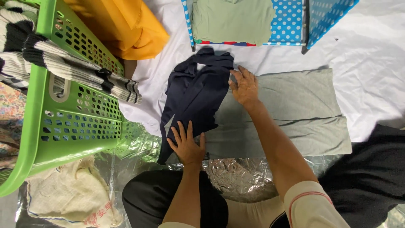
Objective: Folding a grey and navy blue t-shirt on a flat surface.
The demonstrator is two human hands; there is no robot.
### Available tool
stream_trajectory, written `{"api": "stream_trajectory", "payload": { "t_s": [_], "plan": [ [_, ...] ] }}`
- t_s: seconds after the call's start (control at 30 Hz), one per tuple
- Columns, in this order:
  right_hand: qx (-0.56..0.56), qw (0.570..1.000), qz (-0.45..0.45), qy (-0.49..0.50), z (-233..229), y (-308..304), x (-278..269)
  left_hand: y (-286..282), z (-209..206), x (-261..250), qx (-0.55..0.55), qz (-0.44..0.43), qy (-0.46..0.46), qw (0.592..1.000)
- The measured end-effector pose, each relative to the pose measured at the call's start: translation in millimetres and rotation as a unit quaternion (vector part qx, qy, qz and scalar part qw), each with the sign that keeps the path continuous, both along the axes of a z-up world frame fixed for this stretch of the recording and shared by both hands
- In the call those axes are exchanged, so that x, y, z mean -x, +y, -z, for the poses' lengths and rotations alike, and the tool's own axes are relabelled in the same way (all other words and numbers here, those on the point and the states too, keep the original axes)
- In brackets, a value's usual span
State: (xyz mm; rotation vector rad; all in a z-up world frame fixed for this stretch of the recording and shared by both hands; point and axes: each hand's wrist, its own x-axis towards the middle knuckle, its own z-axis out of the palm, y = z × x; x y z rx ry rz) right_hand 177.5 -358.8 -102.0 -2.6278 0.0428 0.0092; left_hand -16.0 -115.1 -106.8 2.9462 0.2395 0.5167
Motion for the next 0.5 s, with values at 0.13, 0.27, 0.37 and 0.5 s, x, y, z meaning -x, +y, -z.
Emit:
{"api": "stream_trajectory", "payload": {
  "t_s": [0.13,0.27,0.37,0.5],
  "plan": [
    [0.028,0.999,-0.008,0.034,13,12,-30,2,-2,0,0.011,0.001,0.005,1.000],
    [-0.162,0.984,0.042,-0.053,8,5,-44,2,-2,-1,0.014,0.004,-0.001,1.000],
    [-0.350,0.904,0.098,-0.228,-52,-12,2,2,-2,-1,0.013,0.006,-0.013,1.000],
    [-0.364,0.850,0.248,-0.290,-13,-68,76,2,0,-1,0.006,0.006,-0.026,1.000]
  ]
}}
